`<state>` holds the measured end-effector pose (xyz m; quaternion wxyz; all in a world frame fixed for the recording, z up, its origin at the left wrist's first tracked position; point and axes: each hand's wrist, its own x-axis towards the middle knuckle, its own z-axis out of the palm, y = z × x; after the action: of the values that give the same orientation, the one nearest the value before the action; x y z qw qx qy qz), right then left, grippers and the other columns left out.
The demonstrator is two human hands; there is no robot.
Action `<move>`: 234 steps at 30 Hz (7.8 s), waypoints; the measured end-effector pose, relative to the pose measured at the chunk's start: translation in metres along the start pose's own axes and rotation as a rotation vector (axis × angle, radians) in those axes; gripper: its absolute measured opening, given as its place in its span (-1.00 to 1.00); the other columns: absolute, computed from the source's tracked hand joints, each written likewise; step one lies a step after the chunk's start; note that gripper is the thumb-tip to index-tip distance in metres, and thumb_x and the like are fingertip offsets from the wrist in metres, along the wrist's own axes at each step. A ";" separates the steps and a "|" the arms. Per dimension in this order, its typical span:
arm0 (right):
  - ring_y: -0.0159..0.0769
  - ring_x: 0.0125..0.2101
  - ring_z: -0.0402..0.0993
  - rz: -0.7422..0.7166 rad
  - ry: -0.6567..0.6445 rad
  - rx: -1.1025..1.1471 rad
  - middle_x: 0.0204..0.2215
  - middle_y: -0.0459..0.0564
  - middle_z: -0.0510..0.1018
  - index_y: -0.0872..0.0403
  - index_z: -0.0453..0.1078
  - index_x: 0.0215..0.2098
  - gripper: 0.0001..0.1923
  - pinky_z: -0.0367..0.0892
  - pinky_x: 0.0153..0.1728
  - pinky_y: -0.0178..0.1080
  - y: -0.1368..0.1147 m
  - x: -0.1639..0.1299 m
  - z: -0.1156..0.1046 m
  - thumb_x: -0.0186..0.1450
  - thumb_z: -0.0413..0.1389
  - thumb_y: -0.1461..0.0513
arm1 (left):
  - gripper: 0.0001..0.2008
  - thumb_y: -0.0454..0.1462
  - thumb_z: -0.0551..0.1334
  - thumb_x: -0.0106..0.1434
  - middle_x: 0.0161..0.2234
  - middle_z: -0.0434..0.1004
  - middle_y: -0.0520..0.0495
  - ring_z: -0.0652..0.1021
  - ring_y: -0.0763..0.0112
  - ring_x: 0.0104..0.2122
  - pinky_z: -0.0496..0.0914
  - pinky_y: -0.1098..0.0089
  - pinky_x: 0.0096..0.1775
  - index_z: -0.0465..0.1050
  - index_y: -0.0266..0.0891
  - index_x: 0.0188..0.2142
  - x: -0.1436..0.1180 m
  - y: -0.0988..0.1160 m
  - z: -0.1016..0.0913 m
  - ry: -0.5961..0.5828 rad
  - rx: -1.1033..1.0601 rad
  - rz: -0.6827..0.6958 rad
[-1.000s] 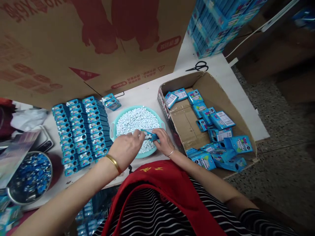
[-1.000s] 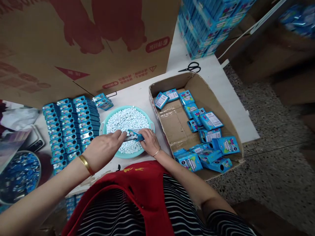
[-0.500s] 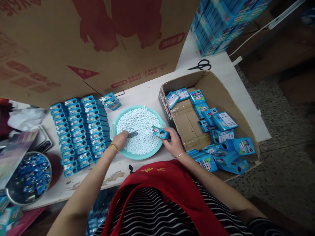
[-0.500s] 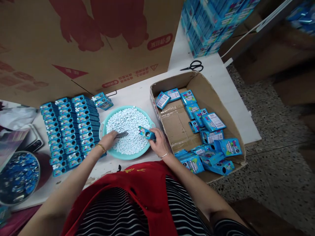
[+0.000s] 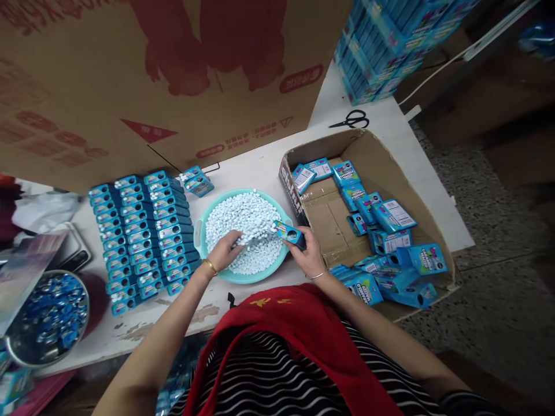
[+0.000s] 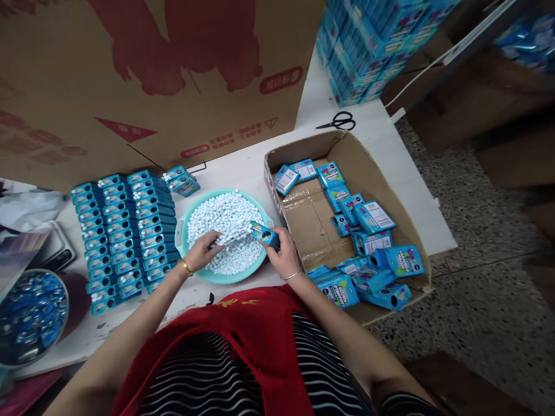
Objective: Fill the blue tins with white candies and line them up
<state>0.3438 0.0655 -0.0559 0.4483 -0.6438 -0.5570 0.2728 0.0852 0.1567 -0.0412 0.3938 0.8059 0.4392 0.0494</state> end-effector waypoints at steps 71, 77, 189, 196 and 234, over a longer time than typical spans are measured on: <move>-0.15 -0.32 0.51 0.679 -0.132 1.008 -0.24 0.06 0.58 0.03 0.37 -0.13 -0.64 0.44 -0.38 -0.06 0.001 0.048 -0.066 0.15 0.01 0.07 | -0.76 -0.24 0.03 0.32 -0.18 0.49 -0.14 0.55 0.23 -0.21 0.38 0.30 -0.21 0.41 -0.17 -0.11 -0.068 0.004 -0.008 -0.311 0.342 -0.401; -0.16 -0.39 0.52 0.829 -0.682 1.107 -0.28 0.07 0.58 0.06 0.35 -0.01 -0.43 0.41 -0.47 -0.17 -0.024 -0.010 -0.058 0.04 0.07 0.03 | -0.81 -0.29 0.07 0.32 -0.09 0.44 -0.19 0.53 0.23 -0.14 0.36 0.30 -0.16 0.37 -0.22 -0.11 -0.028 0.008 0.055 -0.157 0.291 -0.419; -0.13 0.00 0.37 -0.075 -0.112 0.069 -0.05 0.09 0.43 0.01 0.27 0.02 -0.66 0.29 0.08 -0.01 0.000 0.012 -0.002 0.27 0.08 0.24 | -0.70 -0.39 0.07 0.22 -0.05 0.45 -0.20 0.48 0.20 -0.07 0.36 0.26 -0.06 0.35 -0.21 -0.05 0.009 -0.030 0.042 -0.153 0.267 -0.175; -0.16 -0.08 0.41 0.052 -0.060 0.098 -0.10 0.06 0.45 0.02 0.26 0.00 -0.65 0.33 0.01 -0.07 0.004 0.008 0.001 0.26 0.13 0.17 | -0.68 -0.28 0.10 0.24 -0.09 0.48 -0.14 0.50 0.28 -0.16 0.39 0.29 -0.09 0.31 -0.23 0.00 0.005 -0.029 0.048 -0.082 0.072 -0.127; -0.11 0.01 0.36 -0.150 -0.071 0.079 -0.05 0.08 0.45 0.00 0.27 0.03 -0.63 0.26 0.11 0.07 0.003 0.014 0.006 0.24 0.04 0.30 | -0.83 -0.35 0.11 0.22 -0.19 0.48 -0.19 0.50 0.18 -0.17 0.35 0.27 -0.16 0.38 -0.25 -0.18 -0.012 -0.025 -0.009 -0.275 0.364 -0.269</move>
<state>0.3431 0.0811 -0.0588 0.4727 -0.5719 -0.6079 0.2827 0.0577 0.1610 -0.0485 0.3013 0.7971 0.4862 -0.1932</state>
